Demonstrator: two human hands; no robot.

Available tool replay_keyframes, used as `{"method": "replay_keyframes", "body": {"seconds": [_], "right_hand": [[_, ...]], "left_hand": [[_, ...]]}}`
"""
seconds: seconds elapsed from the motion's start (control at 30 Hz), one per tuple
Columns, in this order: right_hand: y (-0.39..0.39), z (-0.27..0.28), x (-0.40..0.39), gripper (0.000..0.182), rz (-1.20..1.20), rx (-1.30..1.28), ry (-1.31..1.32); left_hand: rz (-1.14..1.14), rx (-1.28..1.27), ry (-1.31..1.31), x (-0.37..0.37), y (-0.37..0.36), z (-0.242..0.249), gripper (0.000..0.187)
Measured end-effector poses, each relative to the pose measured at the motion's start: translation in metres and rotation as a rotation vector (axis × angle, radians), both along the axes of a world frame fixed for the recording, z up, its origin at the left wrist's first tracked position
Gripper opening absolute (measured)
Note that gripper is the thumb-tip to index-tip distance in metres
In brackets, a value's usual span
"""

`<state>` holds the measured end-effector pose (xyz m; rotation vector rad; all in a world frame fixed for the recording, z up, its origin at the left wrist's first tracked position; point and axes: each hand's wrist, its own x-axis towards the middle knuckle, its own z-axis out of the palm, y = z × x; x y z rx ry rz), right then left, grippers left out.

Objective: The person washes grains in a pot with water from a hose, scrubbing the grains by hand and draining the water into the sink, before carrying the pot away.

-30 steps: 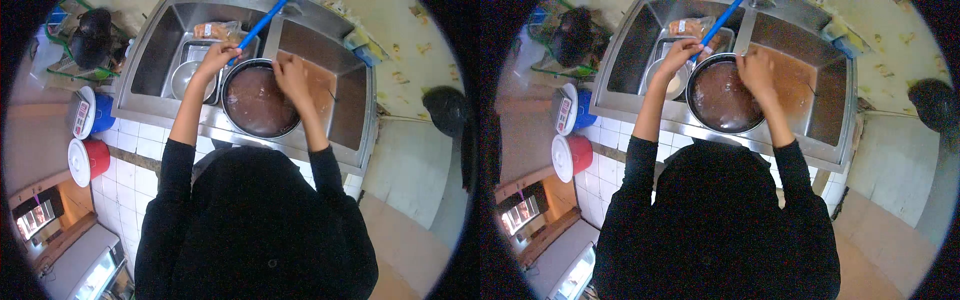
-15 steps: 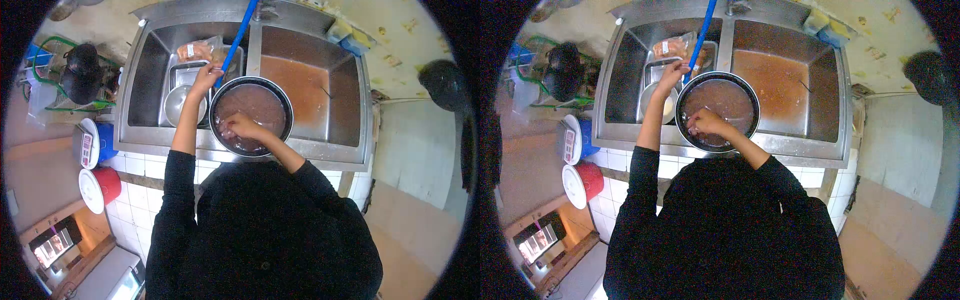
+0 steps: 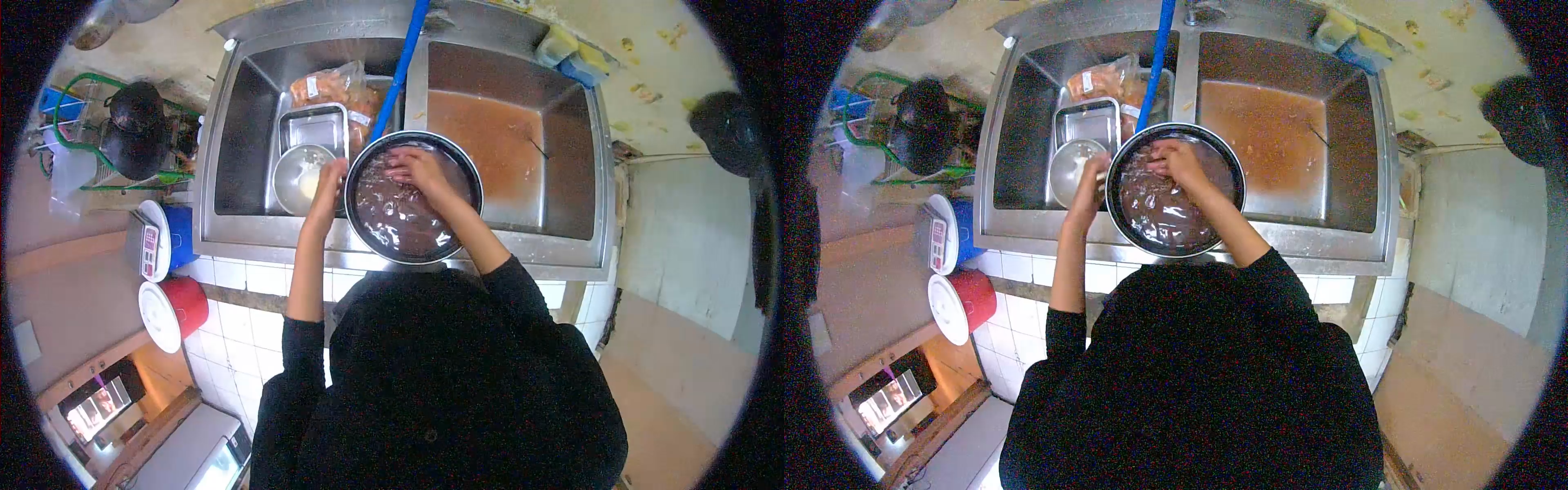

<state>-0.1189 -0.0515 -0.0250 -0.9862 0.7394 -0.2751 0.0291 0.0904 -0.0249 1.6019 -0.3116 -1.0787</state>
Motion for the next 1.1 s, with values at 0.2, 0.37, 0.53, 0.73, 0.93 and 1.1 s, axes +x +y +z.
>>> {"method": "replay_keyframes", "body": {"seconds": [0.2,0.37,0.53,0.73,0.93,1.1], "right_hand": [[-0.014,0.008,-0.028,0.033,0.033,-0.805,0.377],[-0.022,0.039,-0.051,0.017,0.112,-1.022,0.387],[-0.074,0.059,-0.048,0.012,-0.008,-1.106,0.519],[-0.214,0.003,0.017,0.042,-0.084,-1.515,0.407],[-0.347,-0.06,0.108,0.043,-0.207,-1.323,0.701],[-0.398,-0.067,0.117,0.03,0.02,-0.938,0.731]], "left_hand": [[-0.121,0.034,0.291,-0.031,0.021,0.009,0.06],[-0.031,0.016,0.465,-0.024,0.028,-0.021,0.047],[0.018,0.105,0.521,-0.022,0.015,0.008,0.04],[0.013,0.22,0.461,-0.012,0.017,-0.009,0.045],[0.116,0.131,-0.131,-0.047,0.013,0.024,0.054],[0.056,0.447,-0.462,-0.09,0.04,0.048,0.028]]}}
